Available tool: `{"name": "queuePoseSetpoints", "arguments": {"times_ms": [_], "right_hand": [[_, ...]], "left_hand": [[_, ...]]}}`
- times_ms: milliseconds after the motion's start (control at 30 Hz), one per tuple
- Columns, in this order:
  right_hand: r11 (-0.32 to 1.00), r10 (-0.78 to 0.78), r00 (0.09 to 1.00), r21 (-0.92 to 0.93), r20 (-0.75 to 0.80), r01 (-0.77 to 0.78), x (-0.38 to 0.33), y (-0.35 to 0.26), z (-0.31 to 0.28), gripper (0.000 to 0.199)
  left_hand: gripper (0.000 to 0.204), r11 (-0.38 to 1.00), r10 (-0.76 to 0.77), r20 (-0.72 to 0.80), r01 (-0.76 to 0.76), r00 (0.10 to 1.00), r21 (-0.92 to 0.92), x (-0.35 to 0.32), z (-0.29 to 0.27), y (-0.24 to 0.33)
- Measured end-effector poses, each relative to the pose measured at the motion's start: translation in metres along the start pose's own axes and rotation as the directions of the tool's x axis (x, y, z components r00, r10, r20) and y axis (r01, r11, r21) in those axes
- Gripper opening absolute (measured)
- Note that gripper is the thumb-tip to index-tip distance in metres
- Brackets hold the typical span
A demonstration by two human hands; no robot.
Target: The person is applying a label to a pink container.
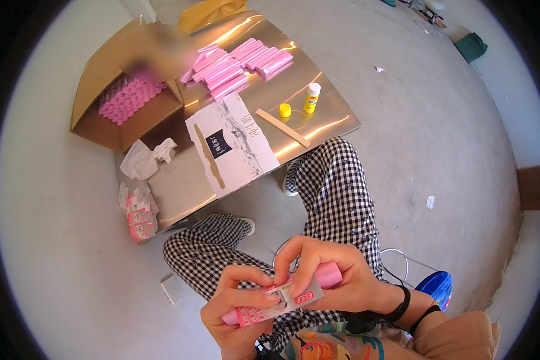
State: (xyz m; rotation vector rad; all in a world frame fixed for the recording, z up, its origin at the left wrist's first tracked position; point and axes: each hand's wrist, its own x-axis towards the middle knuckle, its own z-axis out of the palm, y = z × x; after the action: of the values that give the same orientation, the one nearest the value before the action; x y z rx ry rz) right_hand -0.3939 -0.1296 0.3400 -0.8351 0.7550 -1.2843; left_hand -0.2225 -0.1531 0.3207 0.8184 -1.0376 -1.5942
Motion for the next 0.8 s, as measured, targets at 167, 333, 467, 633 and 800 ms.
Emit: {"name": "queuePoseSetpoints", "arguments": {"times_ms": [167,333,467,633,800], "right_hand": [[0.999,-0.015,1.0,-0.037,0.016,0.015,0.0,-0.001,-0.004,0.015],[0.999,-0.053,0.998,-0.005,0.033,0.053,0.003,0.006,-0.008,0.014],[1.0,0.003,1.0,0.021,0.0,-0.003,0.001,0.005,-0.011,0.016],[0.998,0.062,0.992,-0.017,-0.112,-0.064,-0.003,0.009,-0.013,0.017],[0.995,0.094,0.986,0.041,-0.137,-0.089,-0.002,0.013,-0.015,0.018]], "left_hand": [[0.015,0.987,0.081,0.107,-0.094,0.991,0.126,0.003,-0.005,0.001],[0.031,0.997,-0.041,0.12,0.032,0.992,0.074,0.002,-0.006,0.006],[0.033,0.99,-0.132,0.202,0.14,0.97,-0.027,0.004,-0.007,0.009],[0.031,0.996,-0.08,0.252,0.067,0.964,0.059,0.01,-0.012,0.005],[0.027,1.0,-0.024,0.305,0.018,0.952,0.023,0.013,-0.012,-0.001]]}}
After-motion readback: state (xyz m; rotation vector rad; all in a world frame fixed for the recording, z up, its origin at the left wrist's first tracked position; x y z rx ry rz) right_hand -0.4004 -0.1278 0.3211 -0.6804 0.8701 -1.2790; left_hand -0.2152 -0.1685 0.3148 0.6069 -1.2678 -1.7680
